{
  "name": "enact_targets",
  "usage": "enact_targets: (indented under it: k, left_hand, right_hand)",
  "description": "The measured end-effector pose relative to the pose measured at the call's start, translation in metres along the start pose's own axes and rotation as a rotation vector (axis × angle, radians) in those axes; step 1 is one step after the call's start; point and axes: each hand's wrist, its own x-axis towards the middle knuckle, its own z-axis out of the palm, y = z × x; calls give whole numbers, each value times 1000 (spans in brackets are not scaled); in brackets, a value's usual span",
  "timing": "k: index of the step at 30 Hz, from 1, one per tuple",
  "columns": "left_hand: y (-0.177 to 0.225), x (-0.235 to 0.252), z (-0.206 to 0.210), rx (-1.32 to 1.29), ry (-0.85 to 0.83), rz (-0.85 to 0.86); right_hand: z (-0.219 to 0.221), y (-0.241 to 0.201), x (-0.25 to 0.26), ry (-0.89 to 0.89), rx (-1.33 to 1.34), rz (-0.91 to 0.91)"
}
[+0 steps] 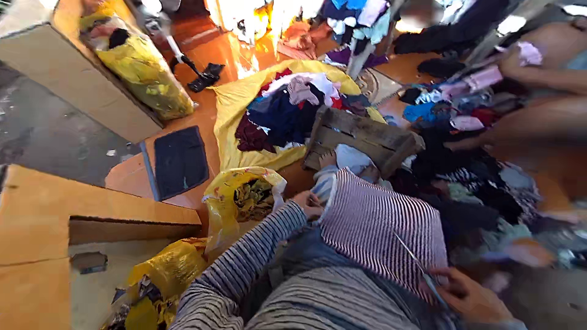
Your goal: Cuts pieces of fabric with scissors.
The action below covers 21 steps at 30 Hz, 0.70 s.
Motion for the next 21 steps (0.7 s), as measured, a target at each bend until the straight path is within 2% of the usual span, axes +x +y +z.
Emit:
enact_targets:
  k: [2, 3, 5, 6, 8, 12, 17, 21]
  left_hand:
    - [-18, 8, 1, -39, -60, 80]
    - [-18, 9, 3, -12, -79, 78]
    - [-9, 8, 6, 116, -105, 45]
    - [-4, 6, 6, 180, -128, 27]
    - [-2, 7, 3, 212, -163, 21]
    - [-10, 9, -8, 102, -246, 67]
    - [-4, 6, -16, 8, -311, -24]
    - [-14, 10, -16, -157, -288, -52]
  right_hand:
    - [14, -3, -2, 33, 401, -32]
    - [20, -13, -4, -22, 643, -16]
    - [28, -32, -6, -283, 1036, -19]
    - [31, -40, -6, -449, 1142, -19]
    - [36, -54, -5, -716, 1213, 2]
    - [33, -79, 3, -1003, 1222, 94]
    - [40, -116, 9, -1150, 1244, 220]
    - [54, -148, 4, -1067, 1314, 310]
